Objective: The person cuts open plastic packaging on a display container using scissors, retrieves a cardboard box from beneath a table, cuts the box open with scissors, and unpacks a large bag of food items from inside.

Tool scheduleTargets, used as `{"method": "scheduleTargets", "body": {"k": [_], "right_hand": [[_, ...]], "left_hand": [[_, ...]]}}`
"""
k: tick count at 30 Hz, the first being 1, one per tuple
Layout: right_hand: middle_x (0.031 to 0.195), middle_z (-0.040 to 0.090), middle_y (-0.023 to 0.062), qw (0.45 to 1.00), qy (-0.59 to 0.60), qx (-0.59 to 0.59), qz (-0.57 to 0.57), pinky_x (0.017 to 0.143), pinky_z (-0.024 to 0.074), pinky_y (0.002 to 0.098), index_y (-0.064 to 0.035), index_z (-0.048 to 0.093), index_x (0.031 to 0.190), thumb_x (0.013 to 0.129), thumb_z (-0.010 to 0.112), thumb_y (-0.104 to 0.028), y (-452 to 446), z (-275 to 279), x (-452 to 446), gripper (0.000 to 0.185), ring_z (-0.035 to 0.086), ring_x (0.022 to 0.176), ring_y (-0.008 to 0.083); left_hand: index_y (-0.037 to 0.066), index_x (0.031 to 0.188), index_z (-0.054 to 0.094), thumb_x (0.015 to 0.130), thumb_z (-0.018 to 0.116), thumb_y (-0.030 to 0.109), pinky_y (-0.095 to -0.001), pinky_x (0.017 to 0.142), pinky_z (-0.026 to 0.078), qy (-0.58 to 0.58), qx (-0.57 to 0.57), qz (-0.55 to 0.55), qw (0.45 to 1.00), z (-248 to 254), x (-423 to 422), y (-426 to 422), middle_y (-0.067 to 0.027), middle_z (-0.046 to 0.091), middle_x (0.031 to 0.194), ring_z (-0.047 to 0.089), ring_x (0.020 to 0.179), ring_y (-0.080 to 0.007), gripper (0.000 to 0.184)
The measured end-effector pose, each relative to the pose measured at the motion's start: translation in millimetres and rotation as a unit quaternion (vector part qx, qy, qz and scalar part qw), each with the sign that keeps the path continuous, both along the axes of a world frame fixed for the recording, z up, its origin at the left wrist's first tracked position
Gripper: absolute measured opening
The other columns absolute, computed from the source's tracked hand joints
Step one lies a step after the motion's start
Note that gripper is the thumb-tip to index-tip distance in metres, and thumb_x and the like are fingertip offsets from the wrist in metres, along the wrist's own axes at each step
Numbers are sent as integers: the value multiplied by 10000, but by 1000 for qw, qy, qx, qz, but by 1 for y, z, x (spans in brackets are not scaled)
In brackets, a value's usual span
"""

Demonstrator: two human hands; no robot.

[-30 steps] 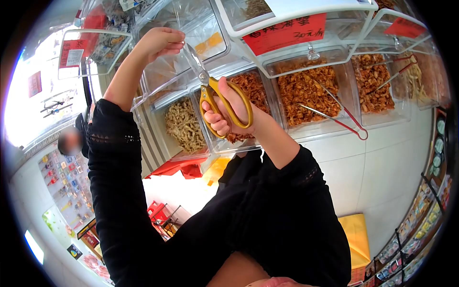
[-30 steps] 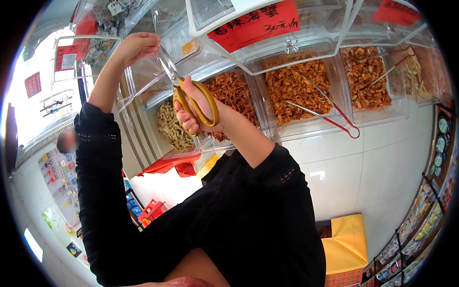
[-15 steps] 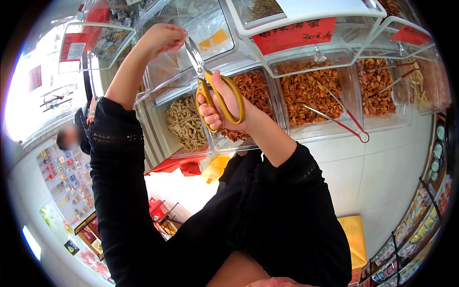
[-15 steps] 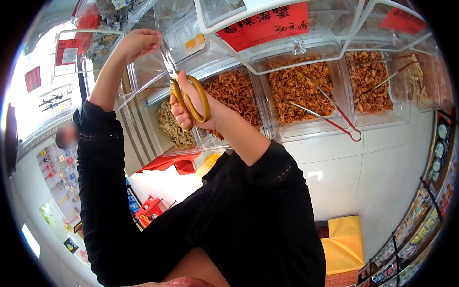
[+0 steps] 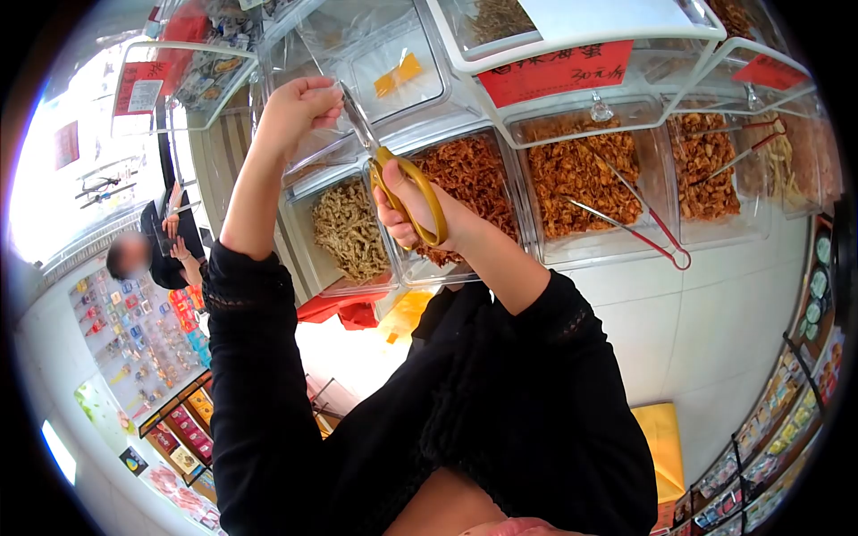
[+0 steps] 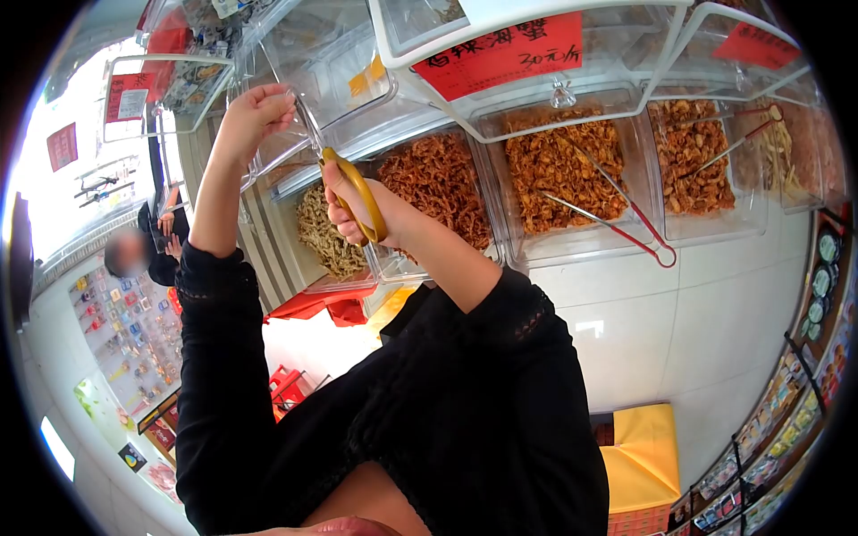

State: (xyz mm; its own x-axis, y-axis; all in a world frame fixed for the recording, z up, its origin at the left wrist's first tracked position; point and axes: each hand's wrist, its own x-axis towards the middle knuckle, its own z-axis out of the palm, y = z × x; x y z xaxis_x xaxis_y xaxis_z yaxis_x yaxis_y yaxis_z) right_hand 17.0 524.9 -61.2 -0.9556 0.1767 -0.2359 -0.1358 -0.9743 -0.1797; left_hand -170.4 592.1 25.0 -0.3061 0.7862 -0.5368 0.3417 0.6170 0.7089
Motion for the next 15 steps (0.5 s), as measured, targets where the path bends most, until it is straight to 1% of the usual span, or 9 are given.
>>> {"method": "scheduleTargets", "body": {"k": [1, 3, 5, 7, 8, 11, 13, 15], "right_hand": [[538, 329, -37, 1000, 0, 1, 3, 359, 252, 176, -118, 393, 795, 731, 416, -645, -3, -3, 0, 532, 287, 384, 47], [540, 329, -41, 999, 14, 45, 15, 361, 252, 175, -121, 392, 805, 729, 425, -642, -7, -6, 2, 528, 289, 388, 43], [547, 333, -46, 998, 9, 48, 34, 366, 250, 170, -123, 388, 817, 713, 428, -655, -10, -2, 6, 544, 292, 397, 38], [556, 335, -47, 994, -31, 48, 90, 375, 254, 166, -123, 384, 821, 691, 417, -679, -10, 3, 10, 572, 294, 409, 36], [562, 332, -49, 992, -30, 51, 115, 383, 255, 164, -124, 379, 825, 675, 405, -697, -11, 3, 12, 592, 296, 423, 35], [563, 324, -50, 988, -34, 58, 138, 386, 255, 170, -122, 376, 816, 668, 401, -706, -13, 1, 16, 603, 293, 429, 34], [564, 317, -48, 986, -29, 81, 140, 387, 254, 175, -108, 379, 816, 686, 400, -689, -13, -2, 20, 595, 287, 432, 35], [562, 304, -44, 975, -64, 145, 154, 388, 253, 174, -93, 383, 820, 712, 395, -662, -12, -1, 27, 579, 281, 432, 36]], "left_hand": [[-44, 1091, 435, 771, 610, 109, -194, 626, 465, -14, 11, 23, 1000, 1, 0, -7, -38, 581, 794, 548, 674, -75, 395], [-41, 1109, 417, 772, 607, 98, -188, 614, 463, -19, 32, 39, 999, 2, 1, -20, -41, 583, 781, 548, 665, -76, 411], [-38, 1128, 400, 772, 603, 86, -182, 602, 461, -22, 55, 58, 997, 1, -1, -35, -43, 584, 768, 548, 656, -77, 428], [-65, 1171, 340, 750, 614, 58, -198, 587, 476, -52, 85, 74, 992, -1, -4, -50, -82, 603, 760, 564, 642, -101, 517], [-29, 1194, 332, 766, 602, 50, -174, 567, 458, -58, 92, 101, 989, -1, 2, -58, -57, 592, 736, 550, 622, -81, 512], [-34, 1222, 295, 761, 610, 48, -170, 561, 458, -81, 119, 137, 980, -6, 9, -77, -66, 593, 737, 551, 617, -83, 564], [-39, 1235, 273, 756, 619, 52, -174, 567, 465, -92, 132, 161, 974, -10, 11, -85, -74, 592, 747, 554, 622, -87, 598], [-45, 1235, 262, 750, 626, 54, -183, 572, 473, -115, 146, 192, 964, -14, 15, -92, -83, 594, 764, 559, 627, -92, 614]]}}
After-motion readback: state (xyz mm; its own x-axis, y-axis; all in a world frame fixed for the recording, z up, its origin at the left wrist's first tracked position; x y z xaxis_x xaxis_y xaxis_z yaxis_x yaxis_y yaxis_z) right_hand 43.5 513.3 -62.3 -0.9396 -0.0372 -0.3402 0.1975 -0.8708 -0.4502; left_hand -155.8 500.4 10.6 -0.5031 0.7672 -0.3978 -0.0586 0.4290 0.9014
